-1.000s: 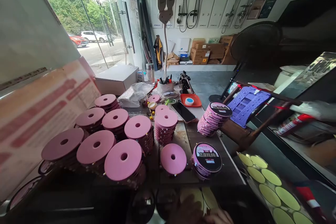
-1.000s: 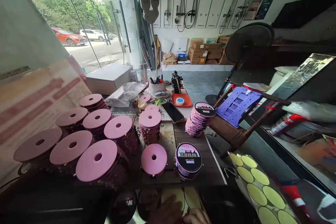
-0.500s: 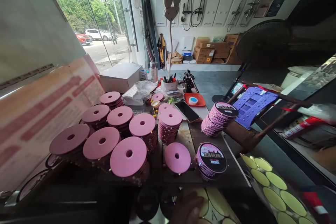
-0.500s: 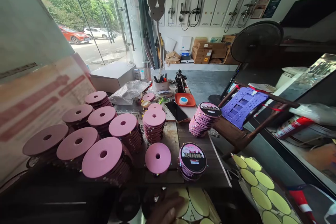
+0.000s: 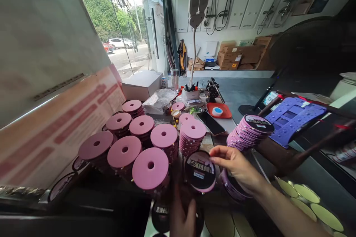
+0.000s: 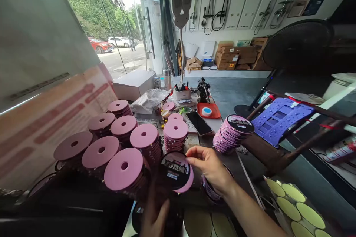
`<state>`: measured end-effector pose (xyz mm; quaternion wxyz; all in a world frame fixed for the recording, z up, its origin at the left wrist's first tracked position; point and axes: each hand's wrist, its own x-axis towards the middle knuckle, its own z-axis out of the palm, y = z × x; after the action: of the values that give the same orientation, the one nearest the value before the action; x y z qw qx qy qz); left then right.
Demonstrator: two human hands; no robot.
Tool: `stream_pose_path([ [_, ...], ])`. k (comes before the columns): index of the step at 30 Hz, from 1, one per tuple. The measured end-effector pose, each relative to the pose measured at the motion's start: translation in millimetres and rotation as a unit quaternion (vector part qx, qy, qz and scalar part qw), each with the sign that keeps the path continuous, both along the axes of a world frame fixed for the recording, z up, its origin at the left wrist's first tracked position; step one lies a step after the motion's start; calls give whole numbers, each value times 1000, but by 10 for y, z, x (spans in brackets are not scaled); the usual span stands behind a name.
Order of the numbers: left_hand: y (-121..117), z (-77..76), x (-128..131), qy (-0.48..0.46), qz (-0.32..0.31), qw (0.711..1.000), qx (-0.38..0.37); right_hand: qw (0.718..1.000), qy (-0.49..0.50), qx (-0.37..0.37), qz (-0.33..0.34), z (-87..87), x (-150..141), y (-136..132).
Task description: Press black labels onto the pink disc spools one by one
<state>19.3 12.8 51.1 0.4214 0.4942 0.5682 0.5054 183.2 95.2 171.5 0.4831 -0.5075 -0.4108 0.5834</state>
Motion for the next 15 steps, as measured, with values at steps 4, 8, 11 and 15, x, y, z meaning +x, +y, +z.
stream_pose_path([
  [4, 89, 152, 96, 14, -14, 997, -73, 999, 32, -33, -15, -150, -162, -71],
  [8, 50, 227, 81, -7, -17, 1000, -18, 996, 64, -34, -60, -55, -174, -212],
  [11, -20, 336, 14, -18, -10, 1000, 12, 994, 57, -28, -88, 43, -155, -368],
  [15, -128, 521, 23, -152, -4, 988, -26, 994, 49, -49, -85, 8, -117, -609],
])
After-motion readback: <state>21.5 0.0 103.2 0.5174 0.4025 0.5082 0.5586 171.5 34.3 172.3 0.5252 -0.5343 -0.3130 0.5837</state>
